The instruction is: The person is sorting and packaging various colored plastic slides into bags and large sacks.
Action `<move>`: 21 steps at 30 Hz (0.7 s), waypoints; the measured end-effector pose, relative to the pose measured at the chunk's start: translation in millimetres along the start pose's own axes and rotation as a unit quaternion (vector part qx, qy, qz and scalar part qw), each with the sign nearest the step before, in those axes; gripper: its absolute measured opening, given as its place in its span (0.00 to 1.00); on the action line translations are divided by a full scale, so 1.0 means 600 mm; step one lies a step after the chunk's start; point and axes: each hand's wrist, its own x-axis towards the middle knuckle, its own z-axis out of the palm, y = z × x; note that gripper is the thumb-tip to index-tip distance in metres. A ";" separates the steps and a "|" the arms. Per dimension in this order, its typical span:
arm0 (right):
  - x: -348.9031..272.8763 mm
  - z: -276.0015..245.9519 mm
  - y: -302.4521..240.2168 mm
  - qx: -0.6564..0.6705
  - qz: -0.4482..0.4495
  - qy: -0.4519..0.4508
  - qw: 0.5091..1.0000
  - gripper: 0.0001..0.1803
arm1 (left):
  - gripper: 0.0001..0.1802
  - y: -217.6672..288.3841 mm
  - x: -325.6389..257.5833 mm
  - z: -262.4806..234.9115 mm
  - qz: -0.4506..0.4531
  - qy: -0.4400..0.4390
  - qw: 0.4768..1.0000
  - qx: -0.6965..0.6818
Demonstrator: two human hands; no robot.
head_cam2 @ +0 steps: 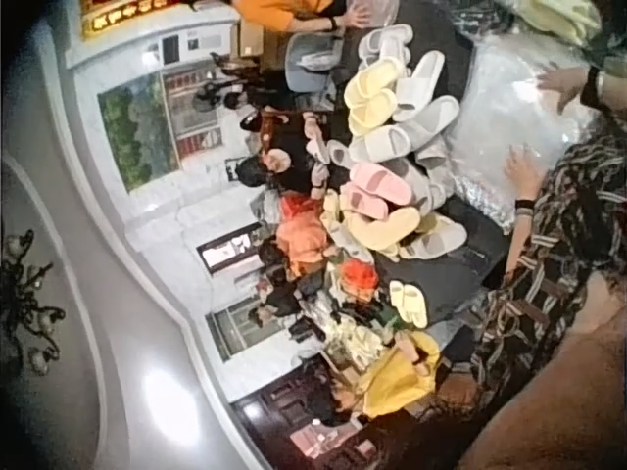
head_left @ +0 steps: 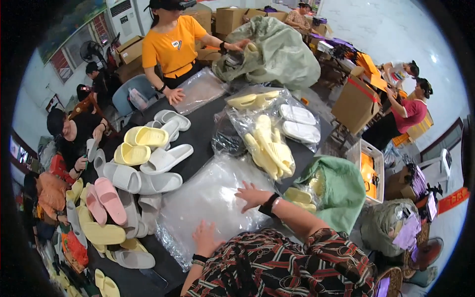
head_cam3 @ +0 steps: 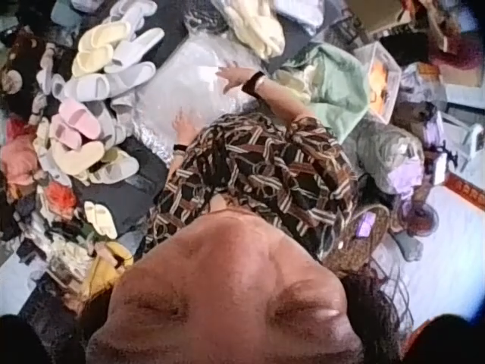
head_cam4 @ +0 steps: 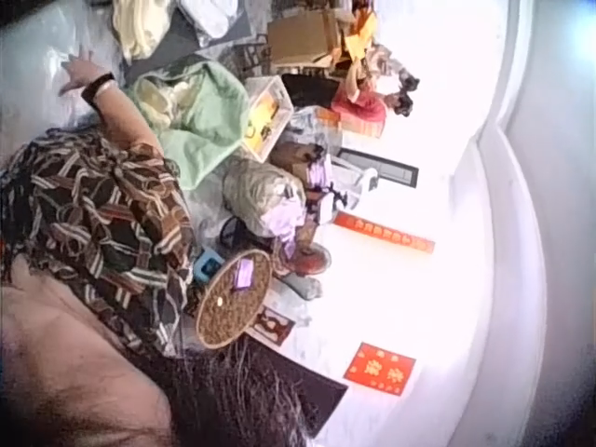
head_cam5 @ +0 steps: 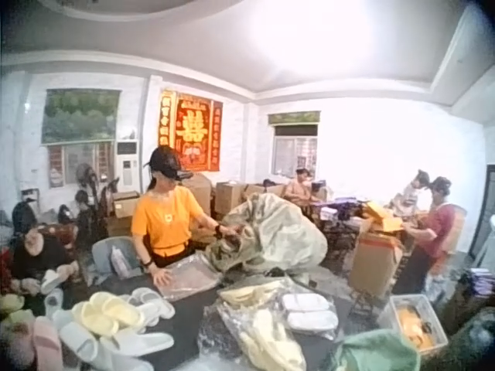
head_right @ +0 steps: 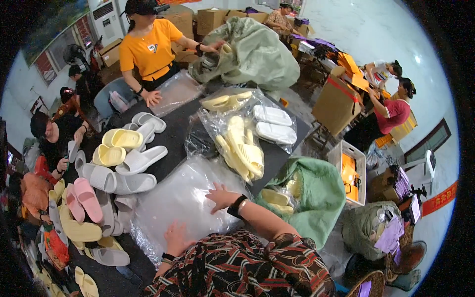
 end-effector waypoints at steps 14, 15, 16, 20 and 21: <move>-0.167 -0.226 0.103 0.098 0.283 0.244 0.922 0.60 | 0.55 0.047 0.023 0.003 -0.101 -0.050 0.993 0.017; -0.168 -0.226 0.108 0.113 0.312 0.240 0.912 0.53 | 0.55 0.050 0.024 0.005 -0.120 -0.049 0.991 0.016; -0.172 -0.220 0.133 0.113 0.312 0.236 0.913 0.53 | 0.55 0.050 0.025 0.008 -0.122 -0.052 0.991 0.014; -0.202 -0.242 0.197 0.154 0.175 0.412 0.881 0.35 | 0.54 0.061 0.036 0.012 -0.142 -0.036 0.989 0.035; -0.215 -0.262 0.205 0.183 0.174 0.402 0.880 0.34 | 0.54 0.062 0.037 0.010 -0.147 -0.039 0.988 0.037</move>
